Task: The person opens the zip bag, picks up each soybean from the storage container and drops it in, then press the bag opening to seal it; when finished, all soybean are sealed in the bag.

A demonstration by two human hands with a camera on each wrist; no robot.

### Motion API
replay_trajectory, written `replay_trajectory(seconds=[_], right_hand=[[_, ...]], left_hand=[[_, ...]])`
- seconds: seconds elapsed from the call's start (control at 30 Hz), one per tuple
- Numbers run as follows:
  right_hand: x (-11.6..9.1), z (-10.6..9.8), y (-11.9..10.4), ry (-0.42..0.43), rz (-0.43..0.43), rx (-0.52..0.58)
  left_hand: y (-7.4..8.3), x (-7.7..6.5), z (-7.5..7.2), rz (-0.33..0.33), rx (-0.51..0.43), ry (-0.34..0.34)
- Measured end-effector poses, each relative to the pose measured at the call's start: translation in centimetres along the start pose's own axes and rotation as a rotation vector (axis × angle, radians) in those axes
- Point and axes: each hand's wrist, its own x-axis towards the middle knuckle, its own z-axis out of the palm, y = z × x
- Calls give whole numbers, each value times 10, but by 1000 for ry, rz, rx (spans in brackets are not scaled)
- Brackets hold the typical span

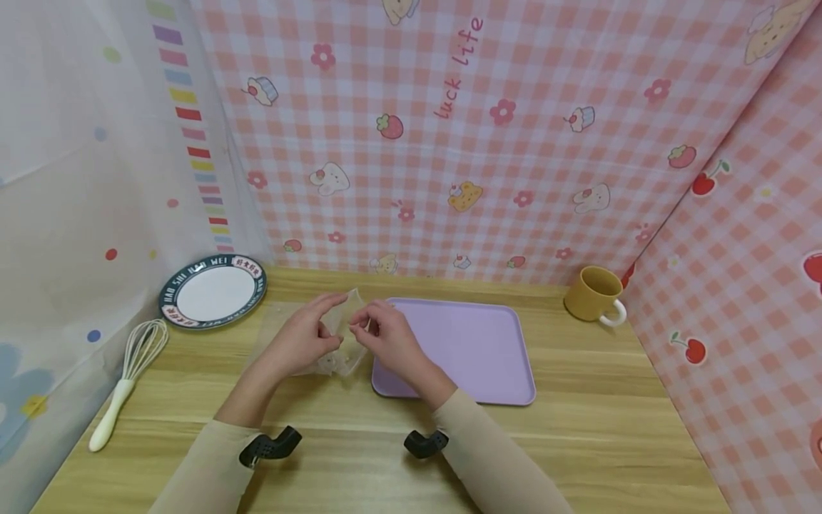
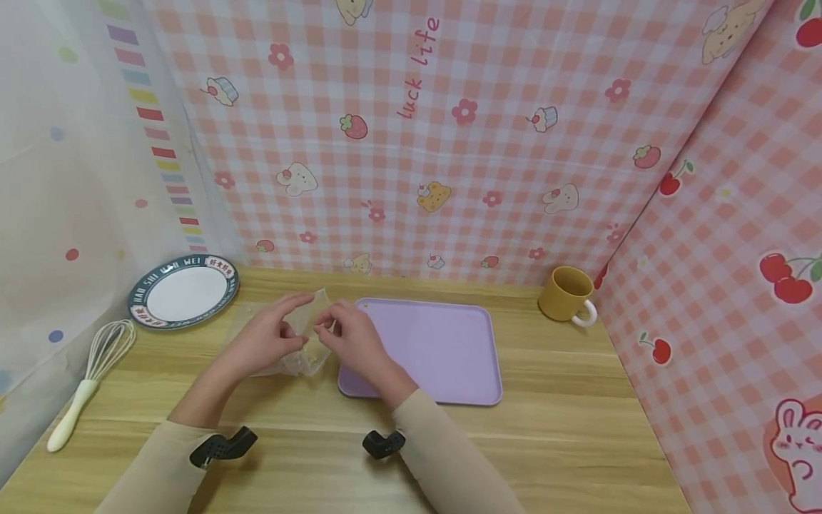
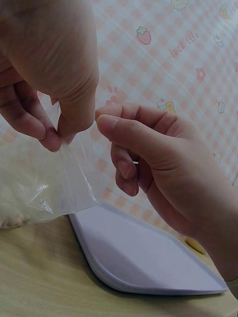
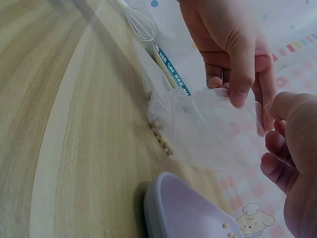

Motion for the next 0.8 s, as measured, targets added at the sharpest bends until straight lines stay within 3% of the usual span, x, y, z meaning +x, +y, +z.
replay_trajectory(seconds=[0.5, 0.8], right_hand=[[1, 1, 1, 14, 10, -8], [5, -21, 24, 71, 139, 28]], left_hand=[[-3, 0, 0, -11, -11, -6], [-3, 0, 0, -5, -6, 3]])
